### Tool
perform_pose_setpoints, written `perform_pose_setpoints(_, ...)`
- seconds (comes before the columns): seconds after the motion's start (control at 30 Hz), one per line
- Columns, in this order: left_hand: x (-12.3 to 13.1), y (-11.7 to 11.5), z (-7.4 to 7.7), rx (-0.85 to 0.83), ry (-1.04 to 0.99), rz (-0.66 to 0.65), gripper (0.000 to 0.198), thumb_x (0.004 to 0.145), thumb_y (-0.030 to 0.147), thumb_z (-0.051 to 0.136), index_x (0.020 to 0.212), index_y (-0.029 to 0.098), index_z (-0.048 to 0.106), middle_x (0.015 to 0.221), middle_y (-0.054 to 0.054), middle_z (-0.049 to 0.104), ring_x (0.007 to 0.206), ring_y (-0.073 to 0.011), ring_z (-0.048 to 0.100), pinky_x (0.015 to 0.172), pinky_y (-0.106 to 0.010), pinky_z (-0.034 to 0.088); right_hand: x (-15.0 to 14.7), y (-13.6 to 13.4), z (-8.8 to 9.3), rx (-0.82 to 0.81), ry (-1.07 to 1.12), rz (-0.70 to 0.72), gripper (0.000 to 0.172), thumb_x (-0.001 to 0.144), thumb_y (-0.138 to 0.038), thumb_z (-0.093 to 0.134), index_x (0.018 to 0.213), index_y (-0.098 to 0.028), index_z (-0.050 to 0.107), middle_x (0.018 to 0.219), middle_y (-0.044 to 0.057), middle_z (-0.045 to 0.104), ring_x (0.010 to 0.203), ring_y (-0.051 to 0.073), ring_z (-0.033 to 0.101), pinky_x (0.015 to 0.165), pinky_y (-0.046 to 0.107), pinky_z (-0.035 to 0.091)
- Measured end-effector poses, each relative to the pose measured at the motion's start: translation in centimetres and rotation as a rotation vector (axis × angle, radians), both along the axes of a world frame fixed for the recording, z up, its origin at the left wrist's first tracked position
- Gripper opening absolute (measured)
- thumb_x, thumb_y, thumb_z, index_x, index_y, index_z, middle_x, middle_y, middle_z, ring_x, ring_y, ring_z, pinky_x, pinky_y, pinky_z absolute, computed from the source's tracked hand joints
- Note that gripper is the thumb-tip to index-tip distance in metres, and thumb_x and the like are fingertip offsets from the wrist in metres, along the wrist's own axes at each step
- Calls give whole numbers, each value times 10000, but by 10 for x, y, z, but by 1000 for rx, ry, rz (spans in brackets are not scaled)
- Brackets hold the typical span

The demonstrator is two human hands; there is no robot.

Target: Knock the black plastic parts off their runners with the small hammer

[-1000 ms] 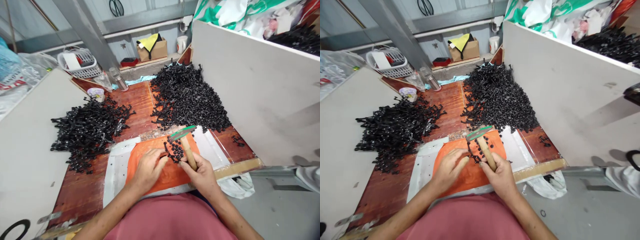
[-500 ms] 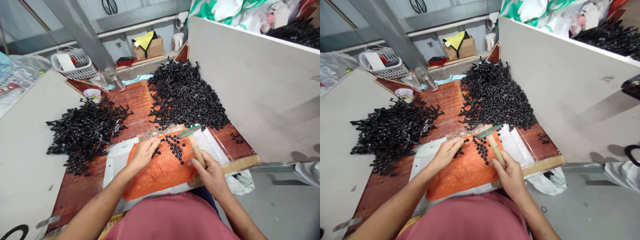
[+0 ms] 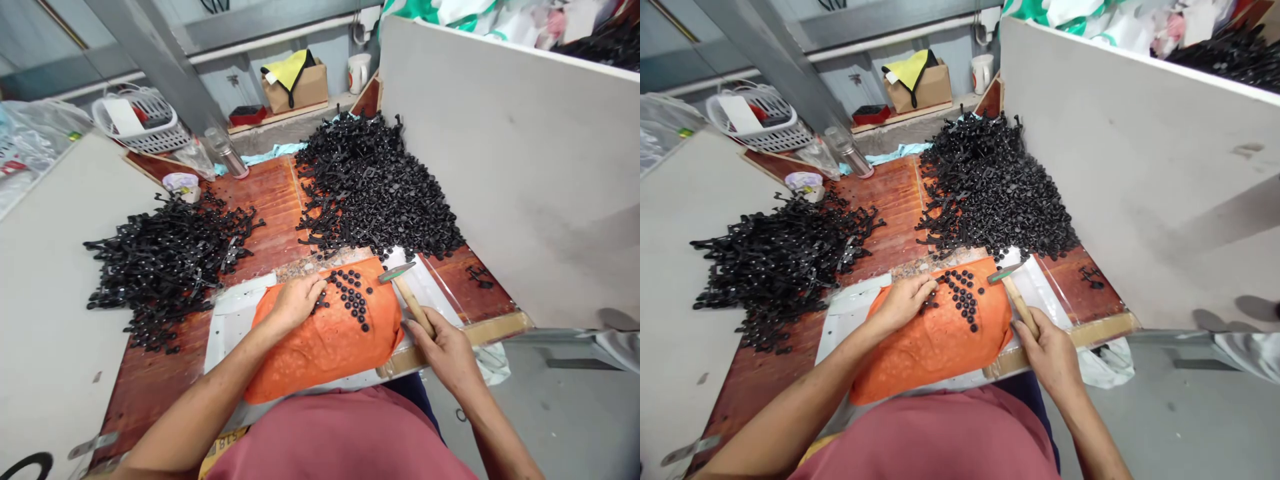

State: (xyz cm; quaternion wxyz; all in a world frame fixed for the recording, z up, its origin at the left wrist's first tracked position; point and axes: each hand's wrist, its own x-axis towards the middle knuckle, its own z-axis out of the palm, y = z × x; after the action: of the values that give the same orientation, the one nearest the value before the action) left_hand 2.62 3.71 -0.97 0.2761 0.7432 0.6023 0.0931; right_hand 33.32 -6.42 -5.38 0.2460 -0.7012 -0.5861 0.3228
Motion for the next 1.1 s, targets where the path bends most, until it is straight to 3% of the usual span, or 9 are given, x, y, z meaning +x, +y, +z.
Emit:
perform_pose_setpoints(0.33, 8, 1, 3, 21, 232, -7, 295, 1025, 317, 453, 856, 227, 677, 814, -29, 733, 766, -201, 657, 687, -271, 369, -1, -2, 3, 5, -18, 15, 437, 957, -571, 503, 1146, -234, 707, 758, 2, 710, 675, 192, 632, 646, 272, 461)
perform_pose_setpoints(0.8, 3, 2, -3, 6, 78, 17, 318, 1019, 307, 454, 776, 210, 636, 753, -3, 694, 717, -156, 626, 662, -239, 352, -2, -4, 5, 21, -30, 32, 439, 972, -604, 474, 1153, -268, 691, 768, -11, 707, 711, 203, 669, 692, 277, 479)
perform_pose_setpoints(1.1, 6, 2, -1, 17, 152, -9, 343, 1022, 313, 453, 800, 209, 693, 769, -17, 721, 707, -166, 639, 667, -251, 362, -2, -6, 1, 15, -53, 30, 435, 973, -604, 477, 1183, -283, 681, 786, -12, 724, 728, 210, 680, 691, 280, 480)
